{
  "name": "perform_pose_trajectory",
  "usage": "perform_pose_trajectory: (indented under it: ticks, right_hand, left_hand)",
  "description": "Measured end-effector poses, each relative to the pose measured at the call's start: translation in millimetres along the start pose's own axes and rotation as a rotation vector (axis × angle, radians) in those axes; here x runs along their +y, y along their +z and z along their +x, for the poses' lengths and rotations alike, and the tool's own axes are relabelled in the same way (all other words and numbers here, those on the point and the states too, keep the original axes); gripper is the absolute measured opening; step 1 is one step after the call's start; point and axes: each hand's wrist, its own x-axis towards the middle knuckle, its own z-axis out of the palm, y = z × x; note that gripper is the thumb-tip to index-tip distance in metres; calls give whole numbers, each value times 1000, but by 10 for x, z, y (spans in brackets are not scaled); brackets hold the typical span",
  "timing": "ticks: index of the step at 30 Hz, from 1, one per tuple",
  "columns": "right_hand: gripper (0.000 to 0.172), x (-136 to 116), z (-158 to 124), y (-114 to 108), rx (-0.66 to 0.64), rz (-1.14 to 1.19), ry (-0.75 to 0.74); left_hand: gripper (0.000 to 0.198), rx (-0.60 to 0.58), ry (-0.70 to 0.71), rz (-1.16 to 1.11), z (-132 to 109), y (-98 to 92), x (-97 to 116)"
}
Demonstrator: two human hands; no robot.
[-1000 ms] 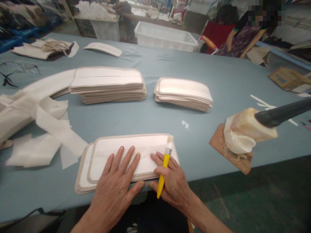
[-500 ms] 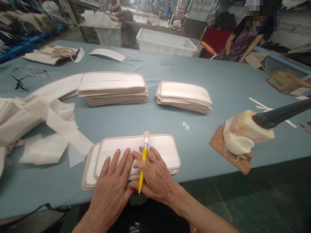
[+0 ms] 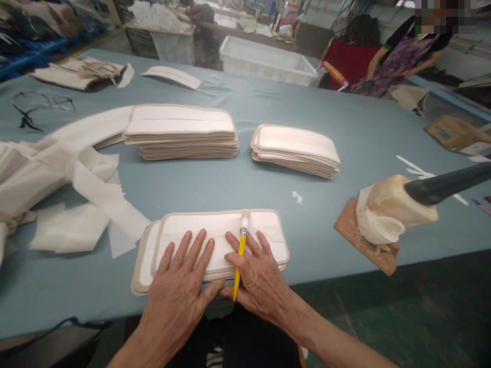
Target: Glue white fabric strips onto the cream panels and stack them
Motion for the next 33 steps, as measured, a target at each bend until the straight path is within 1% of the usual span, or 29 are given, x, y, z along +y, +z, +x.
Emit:
perform_pose_trajectory:
  ticks: [4,10,14,16,18,21,22,24,27,30,33]
  right_hand:
    - [56,103,-126,-44,38,-35,39]
    - [63,270,-344,-151,37,-87,106]
    - [54,414,-518,-233,56,-108,158]
    - [48,481,-616,-263,96,-130,208]
    - [45,513,-697,-279,163,-132,244]
    - [49,479,-750,-271,282,-96,283]
    - [48,455,-749,-263,316,-89,307]
    - [41,417,-724,-248,364,-90,356]
    - [29,444,-642,-269,399,-105,391]
    - [29,573,-457,-366,383,-80,317]
    - [42,705,-115,-478,268,15,189]
  left_hand:
    - [73,-11,-23,6,-38,0,-41]
    - [82,-39,-78,30,-139,-13,-159]
    - [81,-23,-105,3,-255,0,-251]
    - [79,-9,-126,-20,-323,9,-287]
    - [77,3,-157,-60,-384,9,-314]
    - [73,21,-270,-146,-441,-6,-337]
    - [72,30,-326,-169,-449,-13,-344]
    - [71,44,-439,-192,-448,-23,-364]
    - [66,49,-550,-212,-413,-19,-423]
    - [60,60,-584,-259,-367,4,-497]
    - [61,63,-553,-314,-354,40,-520]
